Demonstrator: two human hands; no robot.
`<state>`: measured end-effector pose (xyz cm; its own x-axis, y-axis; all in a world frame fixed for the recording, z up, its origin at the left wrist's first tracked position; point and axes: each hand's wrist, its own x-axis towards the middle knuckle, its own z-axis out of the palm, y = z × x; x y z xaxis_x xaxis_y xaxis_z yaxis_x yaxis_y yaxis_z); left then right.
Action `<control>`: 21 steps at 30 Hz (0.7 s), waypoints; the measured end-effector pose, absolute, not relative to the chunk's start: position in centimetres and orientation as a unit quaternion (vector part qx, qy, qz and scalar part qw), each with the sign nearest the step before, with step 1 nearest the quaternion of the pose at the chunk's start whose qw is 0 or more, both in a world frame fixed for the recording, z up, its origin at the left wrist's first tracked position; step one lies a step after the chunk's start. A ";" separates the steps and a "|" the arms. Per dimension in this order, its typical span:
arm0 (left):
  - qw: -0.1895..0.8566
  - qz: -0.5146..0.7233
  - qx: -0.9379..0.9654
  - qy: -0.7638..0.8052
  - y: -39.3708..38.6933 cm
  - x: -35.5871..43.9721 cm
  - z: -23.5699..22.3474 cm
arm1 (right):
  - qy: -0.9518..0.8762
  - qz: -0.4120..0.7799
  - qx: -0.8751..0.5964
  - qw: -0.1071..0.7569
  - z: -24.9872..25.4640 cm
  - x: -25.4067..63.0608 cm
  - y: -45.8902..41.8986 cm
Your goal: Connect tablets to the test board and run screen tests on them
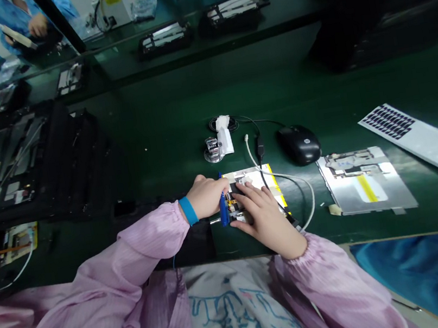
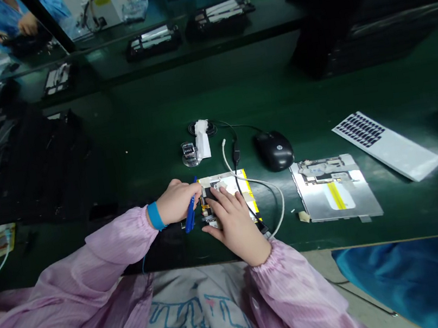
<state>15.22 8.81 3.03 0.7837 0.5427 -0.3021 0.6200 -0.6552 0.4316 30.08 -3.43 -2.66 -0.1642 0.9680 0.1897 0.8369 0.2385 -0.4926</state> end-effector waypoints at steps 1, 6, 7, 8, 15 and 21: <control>0.264 -0.072 0.907 0.321 8.8 15.2 3.0 | -0.752 0.135 -0.602 0.233 -2.6 30.1 -3.4; 0.263 -0.062 0.908 0.320 8.7 15.2 3.0 | -0.764 0.110 -0.603 0.202 -2.5 30.0 -3.5; 0.262 -0.063 0.908 0.321 8.7 15.2 3.0 | -0.766 0.103 -0.603 0.195 -2.4 29.9 -3.5; 0.260 -0.064 0.908 0.322 8.7 15.3 2.9 | -0.768 0.095 -0.605 0.187 -2.3 29.8 -3.5; 0.202 -0.047 0.916 0.342 8.4 15.3 3.9 | -0.758 0.120 -0.606 0.209 -2.0 29.6 -3.6; 0.102 -0.020 0.941 0.322 4.6 15.8 5.7 | -0.620 0.310 -0.561 0.453 -3.5 31.4 -3.6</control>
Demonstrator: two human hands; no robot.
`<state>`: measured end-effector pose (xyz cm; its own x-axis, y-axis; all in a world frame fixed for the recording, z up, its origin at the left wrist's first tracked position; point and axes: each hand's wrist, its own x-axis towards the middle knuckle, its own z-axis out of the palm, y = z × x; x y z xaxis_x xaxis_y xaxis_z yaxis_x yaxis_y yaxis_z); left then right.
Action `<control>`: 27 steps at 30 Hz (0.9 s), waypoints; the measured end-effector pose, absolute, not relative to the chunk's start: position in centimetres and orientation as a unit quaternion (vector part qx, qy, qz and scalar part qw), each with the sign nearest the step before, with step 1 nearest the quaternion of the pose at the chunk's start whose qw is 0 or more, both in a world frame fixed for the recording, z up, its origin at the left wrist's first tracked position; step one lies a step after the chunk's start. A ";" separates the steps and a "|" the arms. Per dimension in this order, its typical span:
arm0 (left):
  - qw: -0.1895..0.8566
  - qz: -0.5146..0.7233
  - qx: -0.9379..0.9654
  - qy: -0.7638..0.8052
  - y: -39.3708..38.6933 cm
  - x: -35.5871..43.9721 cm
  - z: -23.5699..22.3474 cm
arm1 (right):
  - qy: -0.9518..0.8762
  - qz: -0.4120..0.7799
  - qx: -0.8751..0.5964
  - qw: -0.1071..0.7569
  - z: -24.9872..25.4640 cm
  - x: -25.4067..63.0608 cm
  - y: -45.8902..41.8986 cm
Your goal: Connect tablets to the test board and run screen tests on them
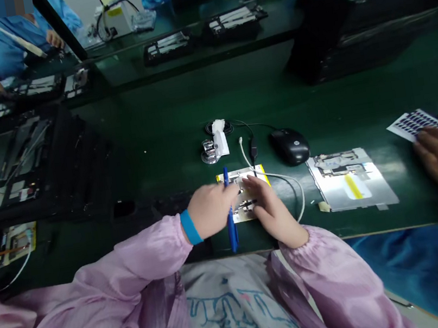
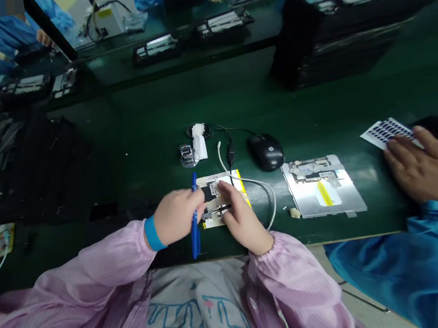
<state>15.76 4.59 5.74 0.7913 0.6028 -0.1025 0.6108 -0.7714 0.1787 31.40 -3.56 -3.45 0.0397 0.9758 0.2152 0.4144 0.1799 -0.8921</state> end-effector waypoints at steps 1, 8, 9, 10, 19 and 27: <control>0.112 -0.054 0.939 0.319 3.9 16.0 5.6 | -0.606 0.321 -0.556 0.469 -3.7 31.6 -3.6; 0.199 -0.091 0.912 0.347 3.0 16.0 4.9 | -0.594 0.264 -0.580 0.490 -2.7 31.7 -3.7; 0.224 -0.070 0.907 0.349 3.4 15.6 5.0 | -0.601 0.248 -0.583 0.487 -2.3 31.7 -3.7; 0.251 -0.047 0.901 0.350 3.8 15.1 5.2 | -0.610 0.237 -0.583 0.481 -2.0 31.7 -3.7; 0.310 0.086 0.866 0.383 5.0 12.0 4.8 | -0.703 0.163 -0.553 0.417 -2.2 31.1 -3.7; 0.324 0.083 0.870 0.363 5.4 12.2 4.1 | -0.760 0.088 -0.557 0.324 -3.0 30.7 -3.8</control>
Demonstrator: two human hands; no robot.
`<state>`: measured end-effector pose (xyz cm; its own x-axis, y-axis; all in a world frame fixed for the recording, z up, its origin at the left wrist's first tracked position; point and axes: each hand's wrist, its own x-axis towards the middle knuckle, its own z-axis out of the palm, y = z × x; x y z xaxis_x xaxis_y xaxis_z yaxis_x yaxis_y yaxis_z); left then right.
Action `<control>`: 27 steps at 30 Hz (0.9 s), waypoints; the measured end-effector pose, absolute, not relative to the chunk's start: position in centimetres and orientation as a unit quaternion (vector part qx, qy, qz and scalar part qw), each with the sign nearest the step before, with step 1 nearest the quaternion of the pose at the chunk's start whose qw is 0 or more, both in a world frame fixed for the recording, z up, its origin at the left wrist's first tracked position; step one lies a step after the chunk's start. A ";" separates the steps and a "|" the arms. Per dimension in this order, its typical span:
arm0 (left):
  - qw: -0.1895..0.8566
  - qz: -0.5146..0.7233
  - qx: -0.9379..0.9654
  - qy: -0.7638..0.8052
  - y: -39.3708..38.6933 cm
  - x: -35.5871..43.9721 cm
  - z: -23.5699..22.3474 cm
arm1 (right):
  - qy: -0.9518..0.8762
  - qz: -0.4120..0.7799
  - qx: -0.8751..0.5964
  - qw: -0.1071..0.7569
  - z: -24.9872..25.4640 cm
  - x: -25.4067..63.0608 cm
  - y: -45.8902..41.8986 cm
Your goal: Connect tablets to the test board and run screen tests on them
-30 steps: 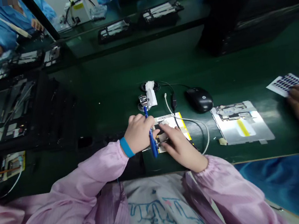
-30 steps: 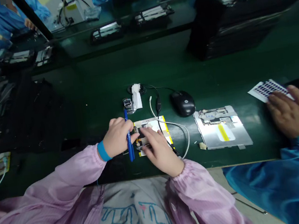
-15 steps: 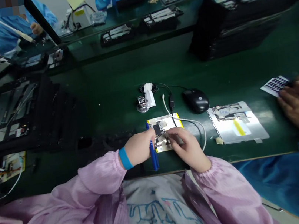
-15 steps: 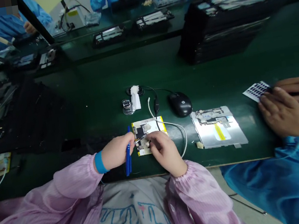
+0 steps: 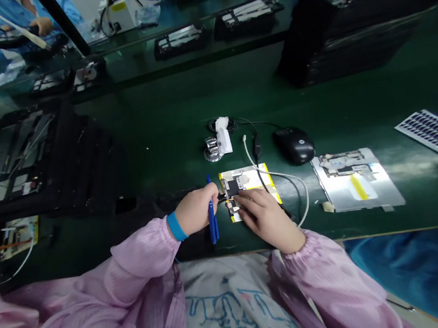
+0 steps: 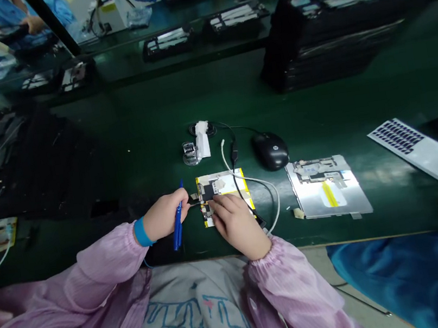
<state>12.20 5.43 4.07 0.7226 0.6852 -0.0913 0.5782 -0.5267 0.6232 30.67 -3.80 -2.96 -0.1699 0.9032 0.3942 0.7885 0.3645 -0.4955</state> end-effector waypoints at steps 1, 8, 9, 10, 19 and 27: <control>0.325 0.081 0.869 0.366 5.4 12.2 4.1 | -0.763 0.083 -0.557 0.318 -3.0 30.6 -3.8; 0.355 0.068 0.859 0.362 5.6 12.3 4.3 | -0.767 0.068 -0.556 0.313 -3.0 30.4 -4.0; 0.351 0.064 0.861 0.363 5.6 12.3 4.3 | -0.767 0.070 -0.557 0.310 -3.0 30.4 -4.0; 0.346 0.060 0.862 0.365 5.7 12.3 4.2 | -0.767 0.074 -0.558 0.309 -3.0 30.4 -4.0; 0.313 0.041 0.877 0.362 5.8 12.3 3.7 | -0.765 0.091 -0.555 0.315 -3.1 30.4 -4.1; 0.313 0.035 0.878 0.361 5.9 12.3 3.3 | -0.787 0.060 -0.556 0.261 -2.8 30.3 -4.2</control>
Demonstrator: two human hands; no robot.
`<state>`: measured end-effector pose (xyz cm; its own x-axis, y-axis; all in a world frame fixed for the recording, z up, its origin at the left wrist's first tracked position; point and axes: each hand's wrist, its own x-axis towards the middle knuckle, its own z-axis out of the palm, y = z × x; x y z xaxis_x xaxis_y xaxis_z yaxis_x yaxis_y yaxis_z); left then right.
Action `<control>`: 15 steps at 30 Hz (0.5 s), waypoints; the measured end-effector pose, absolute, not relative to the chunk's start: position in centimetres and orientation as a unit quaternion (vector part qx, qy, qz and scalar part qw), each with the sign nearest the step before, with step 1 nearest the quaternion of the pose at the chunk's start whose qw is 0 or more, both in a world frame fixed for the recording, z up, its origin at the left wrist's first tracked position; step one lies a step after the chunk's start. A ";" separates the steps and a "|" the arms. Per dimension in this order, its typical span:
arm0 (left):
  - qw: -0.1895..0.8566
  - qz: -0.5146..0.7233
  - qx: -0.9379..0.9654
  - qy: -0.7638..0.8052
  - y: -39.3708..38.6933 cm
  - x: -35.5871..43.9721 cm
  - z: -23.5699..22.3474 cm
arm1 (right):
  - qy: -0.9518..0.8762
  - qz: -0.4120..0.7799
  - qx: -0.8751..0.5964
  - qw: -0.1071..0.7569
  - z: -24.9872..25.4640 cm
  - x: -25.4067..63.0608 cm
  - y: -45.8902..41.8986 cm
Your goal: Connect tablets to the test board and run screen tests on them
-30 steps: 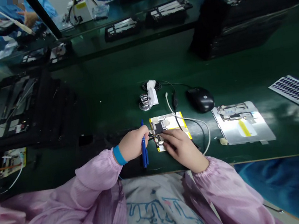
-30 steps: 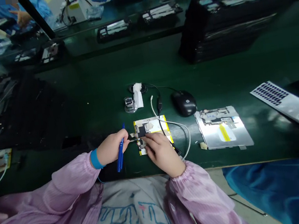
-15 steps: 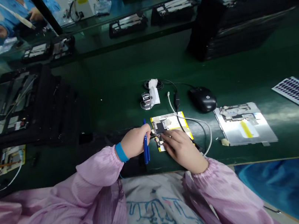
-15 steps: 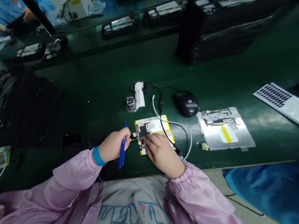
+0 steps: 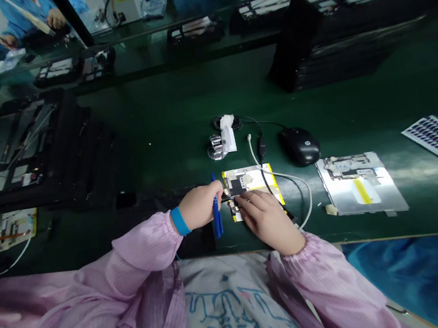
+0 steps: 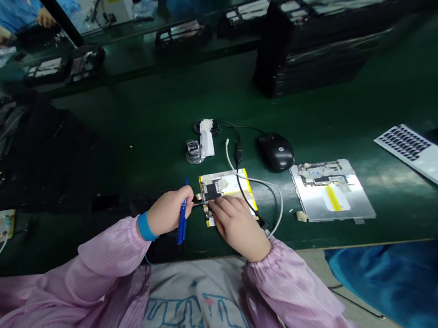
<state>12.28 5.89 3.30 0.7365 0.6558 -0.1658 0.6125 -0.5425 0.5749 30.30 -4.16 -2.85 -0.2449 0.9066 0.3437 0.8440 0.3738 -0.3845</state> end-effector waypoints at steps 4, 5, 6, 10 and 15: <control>0.309 0.032 0.873 0.375 5.7 12.6 3.5 | -0.780 0.067 -0.575 0.240 -2.7 29.7 -4.3; 0.310 0.030 0.870 0.382 5.7 12.7 3.7 | -0.779 0.068 -0.578 0.234 -2.7 29.6 -4.4; 0.310 0.031 0.866 0.392 5.6 12.7 4.1 | -0.780 0.067 -0.579 0.228 -2.7 29.4 -4.5; 0.298 0.065 0.832 0.463 5.7 10.4 6.4 | -0.779 0.083 -0.576 0.233 -2.5 29.5 -4.6; 0.168 0.093 0.763 0.618 5.1 2.3 8.5 | -0.756 0.137 -0.567 0.296 -1.9 30.9 -3.5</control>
<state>2.34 5.14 8.49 0.2195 0.9734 -0.0659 0.9113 -0.1805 0.3701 30.85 -3.46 -1.90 -0.1819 0.9390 0.2919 0.7762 0.3194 -0.5436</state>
